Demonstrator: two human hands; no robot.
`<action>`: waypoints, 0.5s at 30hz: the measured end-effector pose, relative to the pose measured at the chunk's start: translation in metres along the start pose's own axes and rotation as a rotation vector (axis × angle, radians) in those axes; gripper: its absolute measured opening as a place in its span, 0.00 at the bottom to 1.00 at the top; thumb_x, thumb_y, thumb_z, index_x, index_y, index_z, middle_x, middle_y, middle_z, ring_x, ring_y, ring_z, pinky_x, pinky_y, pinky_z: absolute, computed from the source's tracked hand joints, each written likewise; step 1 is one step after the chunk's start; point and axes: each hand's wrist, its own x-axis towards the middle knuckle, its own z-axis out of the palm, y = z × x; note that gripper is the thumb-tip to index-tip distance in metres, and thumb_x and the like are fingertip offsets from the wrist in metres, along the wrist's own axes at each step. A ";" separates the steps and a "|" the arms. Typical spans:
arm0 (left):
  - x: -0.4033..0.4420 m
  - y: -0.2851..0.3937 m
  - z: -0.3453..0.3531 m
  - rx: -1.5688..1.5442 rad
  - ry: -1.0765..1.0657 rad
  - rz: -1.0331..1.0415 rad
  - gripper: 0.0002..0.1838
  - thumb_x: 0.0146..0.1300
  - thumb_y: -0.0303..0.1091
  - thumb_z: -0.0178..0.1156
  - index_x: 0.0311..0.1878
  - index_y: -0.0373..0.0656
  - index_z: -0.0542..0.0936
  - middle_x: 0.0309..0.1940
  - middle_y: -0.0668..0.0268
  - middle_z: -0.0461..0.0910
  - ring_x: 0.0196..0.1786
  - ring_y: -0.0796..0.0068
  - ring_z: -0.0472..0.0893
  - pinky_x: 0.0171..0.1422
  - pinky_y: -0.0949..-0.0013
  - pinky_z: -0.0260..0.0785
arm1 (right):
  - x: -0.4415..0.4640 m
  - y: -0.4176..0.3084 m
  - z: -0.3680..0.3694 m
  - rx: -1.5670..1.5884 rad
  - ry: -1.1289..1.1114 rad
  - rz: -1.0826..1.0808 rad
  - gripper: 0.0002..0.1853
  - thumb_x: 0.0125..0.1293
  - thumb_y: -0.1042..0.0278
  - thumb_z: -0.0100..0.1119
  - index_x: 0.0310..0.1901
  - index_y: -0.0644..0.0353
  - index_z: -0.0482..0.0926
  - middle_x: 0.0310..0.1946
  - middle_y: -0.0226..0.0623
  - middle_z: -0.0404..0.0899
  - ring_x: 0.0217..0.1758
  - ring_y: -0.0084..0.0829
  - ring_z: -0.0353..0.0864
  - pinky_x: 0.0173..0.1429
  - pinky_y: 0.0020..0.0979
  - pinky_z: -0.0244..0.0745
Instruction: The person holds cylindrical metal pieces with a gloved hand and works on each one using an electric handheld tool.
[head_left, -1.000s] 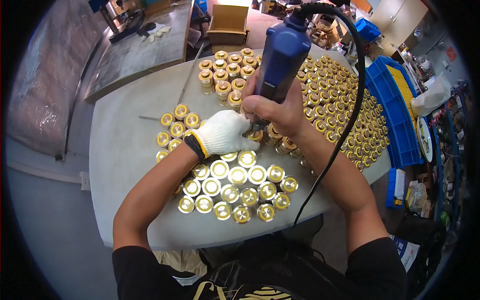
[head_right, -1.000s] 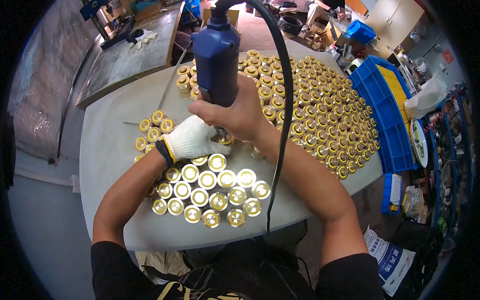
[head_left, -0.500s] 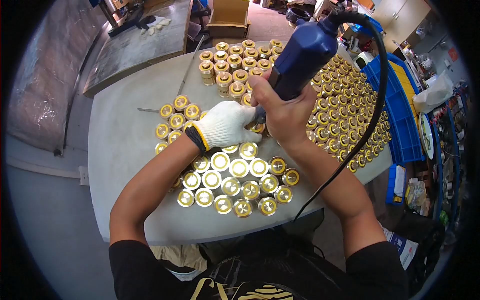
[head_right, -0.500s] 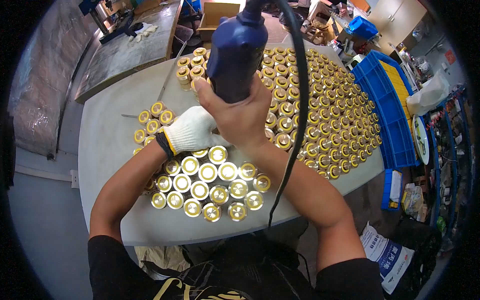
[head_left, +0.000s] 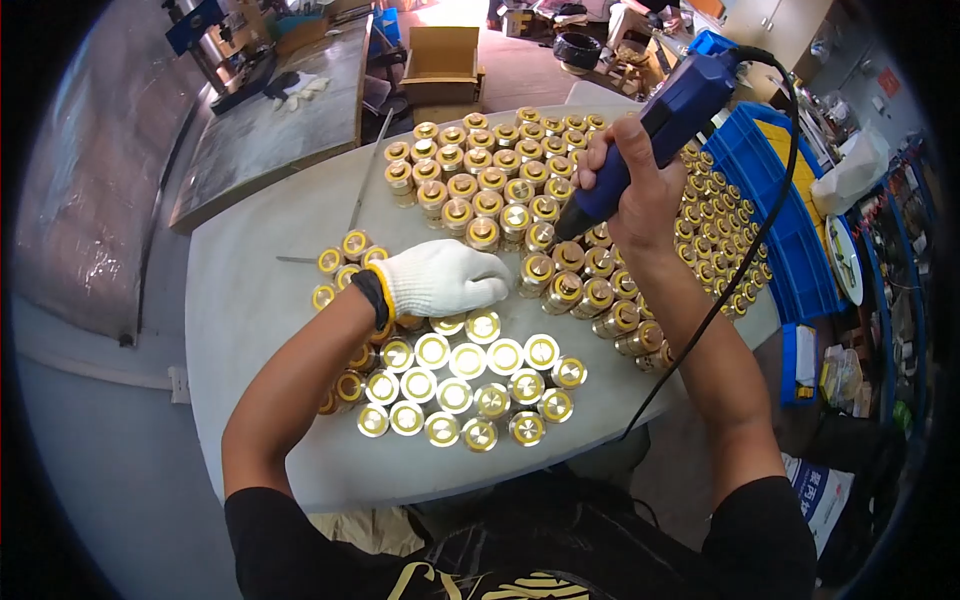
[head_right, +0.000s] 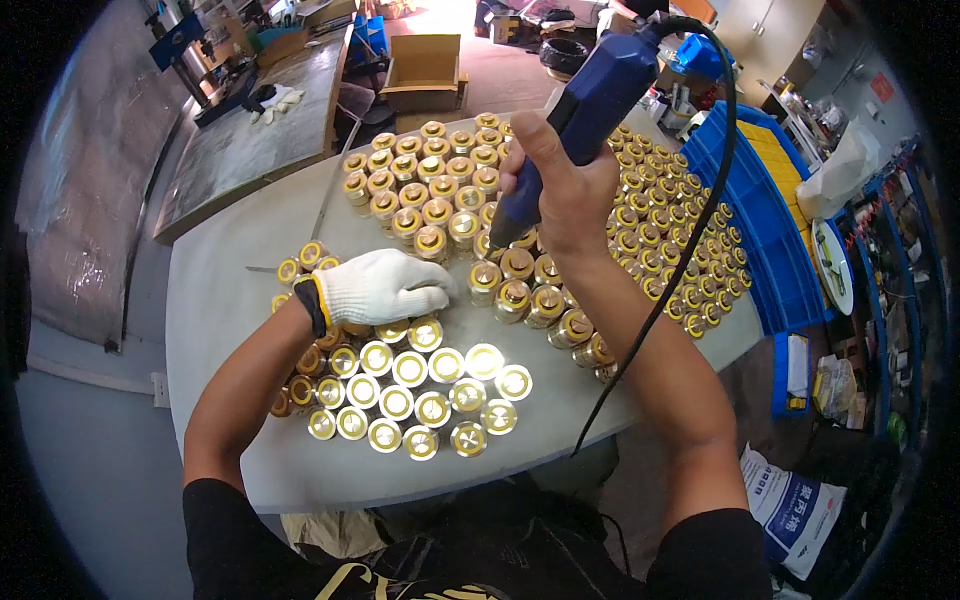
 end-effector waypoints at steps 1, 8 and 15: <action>0.000 0.013 -0.002 0.050 0.101 -0.047 0.21 0.71 0.47 0.54 0.58 0.42 0.79 0.45 0.52 0.86 0.48 0.51 0.85 0.57 0.55 0.76 | -0.001 0.002 -0.005 -0.019 -0.015 0.022 0.19 0.70 0.52 0.68 0.39 0.61 0.73 0.25 0.36 0.76 0.24 0.30 0.78 0.32 0.32 0.78; 0.037 0.043 0.034 0.367 0.413 -0.255 0.26 0.60 0.55 0.66 0.49 0.40 0.80 0.34 0.50 0.85 0.40 0.50 0.86 0.46 0.50 0.78 | -0.009 0.014 -0.006 -0.041 -0.045 0.067 0.18 0.69 0.56 0.69 0.40 0.62 0.73 0.26 0.36 0.76 0.24 0.28 0.78 0.31 0.30 0.77; 0.038 0.044 0.032 0.332 0.429 -0.254 0.24 0.57 0.51 0.67 0.42 0.38 0.79 0.31 0.51 0.84 0.35 0.50 0.86 0.40 0.49 0.78 | -0.014 0.008 0.001 -0.060 -0.116 0.086 0.20 0.68 0.54 0.70 0.41 0.62 0.73 0.26 0.36 0.77 0.24 0.28 0.78 0.31 0.30 0.77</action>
